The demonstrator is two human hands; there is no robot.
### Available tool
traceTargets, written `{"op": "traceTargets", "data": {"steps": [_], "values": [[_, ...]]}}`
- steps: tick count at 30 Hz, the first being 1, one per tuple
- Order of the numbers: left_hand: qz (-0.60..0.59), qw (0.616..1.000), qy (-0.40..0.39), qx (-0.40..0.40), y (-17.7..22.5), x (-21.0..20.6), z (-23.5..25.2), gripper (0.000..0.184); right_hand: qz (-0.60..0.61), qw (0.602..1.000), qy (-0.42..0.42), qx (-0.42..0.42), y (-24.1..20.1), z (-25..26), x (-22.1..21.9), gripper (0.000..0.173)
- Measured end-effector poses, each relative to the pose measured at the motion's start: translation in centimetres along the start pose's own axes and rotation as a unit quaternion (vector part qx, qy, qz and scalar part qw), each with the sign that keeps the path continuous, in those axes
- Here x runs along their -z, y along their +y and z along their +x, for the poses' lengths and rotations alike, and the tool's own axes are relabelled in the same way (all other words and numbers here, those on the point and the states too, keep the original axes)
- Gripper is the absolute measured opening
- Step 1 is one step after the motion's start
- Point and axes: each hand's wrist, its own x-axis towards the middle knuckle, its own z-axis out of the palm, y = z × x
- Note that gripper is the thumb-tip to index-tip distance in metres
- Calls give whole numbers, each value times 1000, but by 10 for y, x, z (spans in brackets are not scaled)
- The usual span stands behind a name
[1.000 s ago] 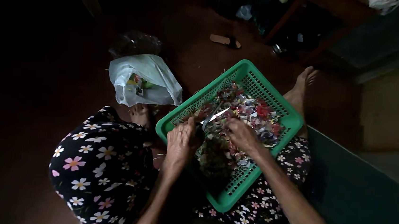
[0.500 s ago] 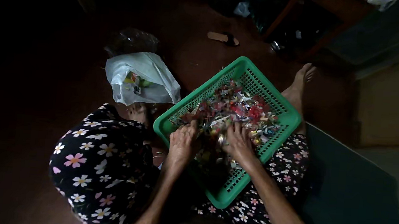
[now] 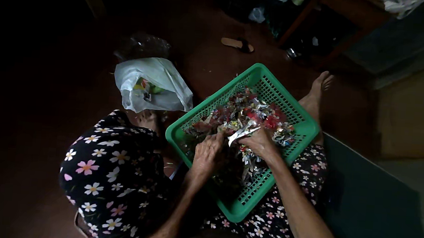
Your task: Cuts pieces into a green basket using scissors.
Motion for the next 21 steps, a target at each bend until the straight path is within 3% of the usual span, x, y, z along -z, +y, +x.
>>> {"op": "traceTargets", "data": {"steps": [3, 7, 10, 13, 15, 18, 21], "values": [[-16, 999, 35, -14, -2, -3, 2, 24, -4, 1000, -21, 3, -3, 2, 0, 44], [-17, 1000, 10, 10, 0, 5, 0, 24, -6, 1000, 2, -14, -2, 7, 4, 45], [23, 995, -90, 41, 5, 16, -3, 43, 8, 1000, 19, -7, 5, 8, 12, 51], [16, 996, -81, 12, 8, 6, -4, 64, 22, 999, 15, 19, 8, 4, 16, 46], [0, 999, -37, -15, 8, -5, -1, 55, 40, 999, -3, 30, 8, 1, 11, 40], [3, 1000, 15, -15, 9, -12, 4, 31, 44, 999, -16, -20, -1, -3, 6, 40], [-34, 999, 36, -10, 6, -6, 2, 24, 62, 998, -16, 4, 2, -1, 7, 33]]}}
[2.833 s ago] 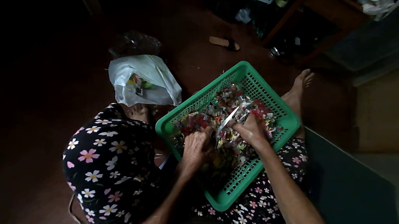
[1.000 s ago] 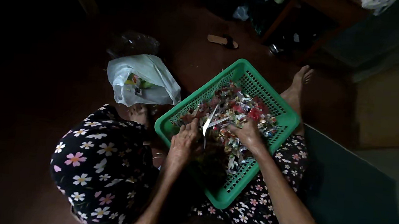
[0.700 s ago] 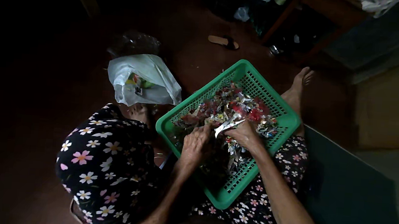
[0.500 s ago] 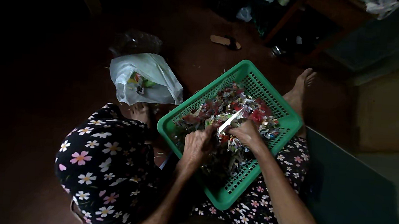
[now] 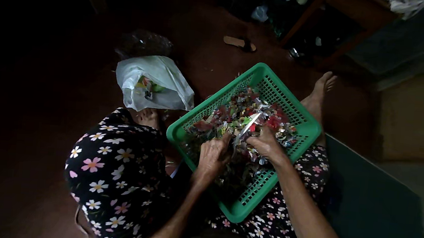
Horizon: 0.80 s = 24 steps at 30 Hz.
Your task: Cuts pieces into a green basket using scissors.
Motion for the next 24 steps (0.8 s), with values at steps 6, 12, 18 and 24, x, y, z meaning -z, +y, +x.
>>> {"op": "traceTargets", "data": {"steps": [6, 12, 18, 24], "values": [[-4, 992, -119, 48, -8, 30, -9, 56, 89, 996, -11, 32, 15, -4, 23, 42], [-60, 991, -119, -18, -4, 4, -1, 50, 87, 993, -73, 19, 12, -7, 14, 34], [53, 996, -52, 44, 3, 13, -1, 24, -139, 988, -61, 17, 13, 0, 25, 69], [68, 992, -81, 66, -11, 32, -3, 37, -160, 983, 0, 92, 36, 19, 73, 78]]}}
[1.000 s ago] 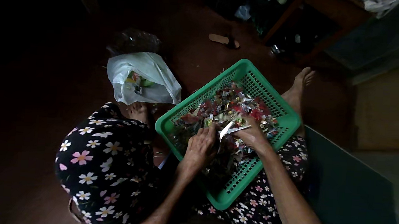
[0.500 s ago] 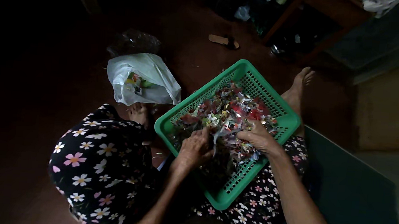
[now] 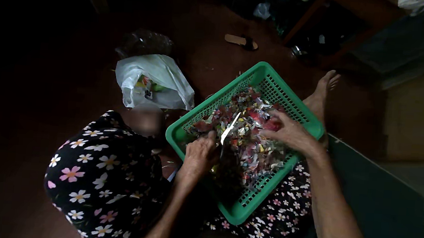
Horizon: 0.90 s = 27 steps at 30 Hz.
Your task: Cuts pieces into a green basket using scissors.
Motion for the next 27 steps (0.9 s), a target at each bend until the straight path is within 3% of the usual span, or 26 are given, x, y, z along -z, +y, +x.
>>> {"op": "traceTargets", "data": {"steps": [3, 6, 9, 12, 16, 18, 20, 22, 25, 27], "values": [[-16, 998, 57, 4, -1, -4, 2, 41, -53, 987, 113, -98, 19, 21, -17, 86], [-24, 999, 26, 25, 4, 0, 4, 36, -74, 981, 96, -153, -13, 26, -55, 91], [-2, 999, 23, 49, 6, -1, 4, 32, -102, 988, 75, -92, -48, 14, -92, 64], [6, 998, 10, 60, 7, 0, 4, 34, -123, 989, 82, -2, -47, 4, -113, 45], [-1, 999, 19, 31, 0, 1, -1, 44, 82, 994, 58, -44, -41, 2, -90, 39], [-2, 1000, 11, 2, -4, -1, -3, 53, 162, 981, 74, -74, -38, -2, -80, 47], [-20, 1000, -17, -15, -1, 0, -3, 62, 184, 975, 85, -85, -43, -8, -74, 51], [-51, 998, -17, -37, 5, -6, -1, 66, 166, 980, 88, -72, -50, -12, -71, 41], [-70, 994, 42, -76, 8, -21, 3, 53, 176, 979, 79, -69, -61, -13, -74, 33], [-44, 991, 91, -90, 9, -26, 4, 33, 194, 974, 66, -93, -66, -13, -74, 41]]}}
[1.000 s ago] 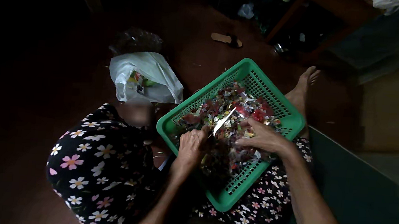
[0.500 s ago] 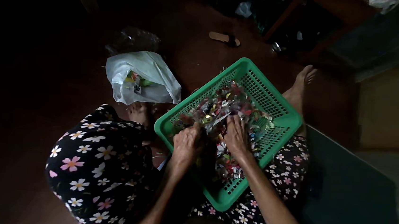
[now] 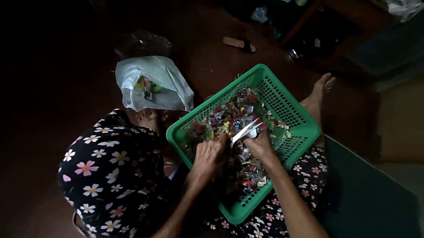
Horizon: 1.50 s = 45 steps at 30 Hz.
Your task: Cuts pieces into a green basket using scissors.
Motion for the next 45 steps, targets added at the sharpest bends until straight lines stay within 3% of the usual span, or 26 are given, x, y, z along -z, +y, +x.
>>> {"op": "traceTargets", "data": {"steps": [4, 7, 10, 12, 14, 16, 19, 22, 24, 26, 29, 33, 37, 38, 40, 42, 44, 45], "values": [[18, 998, 60, -27, -1, -6, -2, 22, -32, 999, 7, -31, -1, 5, 4, 43], [16, 1000, -6, -3, 1, 3, -3, 24, -104, 994, 10, -12, -2, 7, 11, 42], [21, 993, -111, 32, 11, 16, -3, 47, -149, 988, -1, 29, -5, 2, 16, 37], [11, 995, -94, 14, 11, 10, -3, 61, -183, 982, -25, 46, -7, -7, 13, 39], [-2, 998, -69, -5, 10, 3, -1, 63, -243, 966, -68, 54, -10, -14, 9, 41], [16, 999, -49, 0, 8, 2, -1, 47, -285, 953, -92, 50, -12, -14, 7, 40], [39, 999, -31, 6, 5, 3, -1, 24, -229, 972, -40, -25, -12, -3, 11, 31], [62, 997, -42, 32, 5, 8, -1, 21, -244, 970, -17, 4, -4, 8, 27, 28], [96, 981, -138, 96, 11, 26, 0, 27, -306, 948, -90, 15, 0, 15, 44, 37], [121, 967, -188, 124, 11, 38, -2, 31, -335, 924, -183, 3, 7, 32, 62, 59], [85, 981, -140, 100, 2, 46, -10, 43, -297, 947, -100, 78, 19, 65, 74, 71], [42, 986, -121, 104, 0, 56, -9, 61, -197, 970, 23, 142, -16, 90, 36, 66], [60, 991, -68, 98, 1, 58, -14, 57, -210, 938, -18, 277, -11, 61, -31, 43], [61, 993, -46, 90, 0, 58, -16, 58, -241, 927, -68, 280, -7, 51, -36, 42], [63, 994, -25, 88, -1, 57, -16, 58, -332, 892, -181, 246, -3, 23, -31, 50], [71, 993, -34, 93, -1, 55, -13, 55, -400, 853, -271, 197, 3, -9, -19, 76], [69, 988, -82, 111, 2, 52, -8, 52, -447, 828, -286, 182, 17, -33, -13, 99], [66, 987, -98, 111, 3, 50, -6, 48, -452, 833, -261, 182, 24, -38, -12, 97]]}}
